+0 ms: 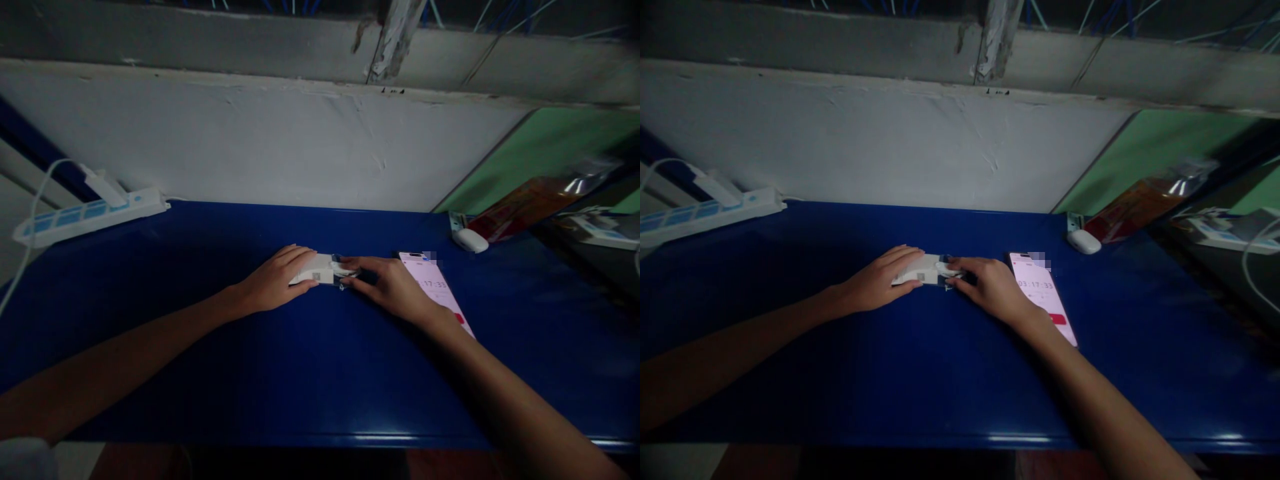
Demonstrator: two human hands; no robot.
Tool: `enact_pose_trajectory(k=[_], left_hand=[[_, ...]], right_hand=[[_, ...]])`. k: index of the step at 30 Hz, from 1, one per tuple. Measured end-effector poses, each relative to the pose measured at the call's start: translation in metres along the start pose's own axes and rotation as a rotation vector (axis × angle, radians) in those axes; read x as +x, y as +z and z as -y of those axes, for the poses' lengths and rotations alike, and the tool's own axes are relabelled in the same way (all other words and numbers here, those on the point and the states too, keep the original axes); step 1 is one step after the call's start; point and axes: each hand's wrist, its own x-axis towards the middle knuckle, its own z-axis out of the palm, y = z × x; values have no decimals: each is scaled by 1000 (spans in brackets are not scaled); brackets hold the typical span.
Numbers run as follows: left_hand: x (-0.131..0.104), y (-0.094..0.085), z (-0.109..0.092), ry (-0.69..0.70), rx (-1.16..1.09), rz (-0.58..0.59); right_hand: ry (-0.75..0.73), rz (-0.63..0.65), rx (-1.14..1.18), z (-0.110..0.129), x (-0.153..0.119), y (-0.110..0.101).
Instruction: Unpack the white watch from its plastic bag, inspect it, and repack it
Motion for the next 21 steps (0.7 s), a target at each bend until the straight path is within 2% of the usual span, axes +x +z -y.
enact_pose_trajectory(k=[6,10,17,21], left_hand=[[-2,2,1,-26,7,9],[-1,1,0,-40,5,17],[0,0,-1,-57,3,18],[-1,0,-1,-67,21,17]], right_hand=[[-156,50,-111,-4,0,-12],[-186,83,-168,-6,-2,-23],[-181,163,-143,9,-4,-13],[-176,189,-166,9,-5,-11]])
